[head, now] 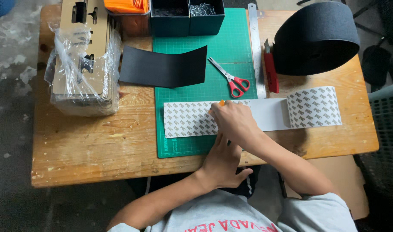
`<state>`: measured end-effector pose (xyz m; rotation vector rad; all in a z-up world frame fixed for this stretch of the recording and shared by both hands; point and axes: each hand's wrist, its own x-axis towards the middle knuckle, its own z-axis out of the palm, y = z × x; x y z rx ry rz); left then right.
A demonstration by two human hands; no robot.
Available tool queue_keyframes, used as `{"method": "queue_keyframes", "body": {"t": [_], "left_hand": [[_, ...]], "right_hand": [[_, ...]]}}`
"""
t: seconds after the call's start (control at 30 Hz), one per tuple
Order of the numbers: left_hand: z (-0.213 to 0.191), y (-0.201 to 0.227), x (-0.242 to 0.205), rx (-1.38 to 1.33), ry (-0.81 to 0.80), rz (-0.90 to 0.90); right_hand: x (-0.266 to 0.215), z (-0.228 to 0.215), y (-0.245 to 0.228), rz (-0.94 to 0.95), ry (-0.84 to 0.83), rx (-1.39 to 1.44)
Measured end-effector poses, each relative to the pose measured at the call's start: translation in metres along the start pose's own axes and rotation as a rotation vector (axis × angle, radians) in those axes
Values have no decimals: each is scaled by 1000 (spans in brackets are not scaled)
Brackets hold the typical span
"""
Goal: The person uses a utility knife and a metal ruler to cut a strip from a roll of black foam material on a green cutting mat. They then unroll a roll of double-sided adhesive tape, cut a section with scissors, and apply it to a white backing sheet, smoothing it with an orange plastic tool.
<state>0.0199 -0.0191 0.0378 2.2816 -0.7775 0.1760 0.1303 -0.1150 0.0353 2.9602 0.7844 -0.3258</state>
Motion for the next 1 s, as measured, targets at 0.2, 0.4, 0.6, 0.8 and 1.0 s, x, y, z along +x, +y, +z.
{"method": "queue_keyframes", "body": {"t": [0.2, 0.4, 0.6, 0.8, 1.0], "left_hand": [[13, -10, -1, 19, 105, 27], [9, -5, -4, 47, 145, 47], [13, -12, -9, -25, -99, -29], [-19, 0, 1, -73, -231, -111], [-13, 0, -3, -66, -271, -109]], "right_hand": [[26, 15, 0, 31, 159, -43], [12, -2, 4, 24, 118, 47], [-15, -28, -32, -123, -43, 53], [22, -16, -56, -183, -2, 96], [51, -26, -70, -208, 45, 104]]}}
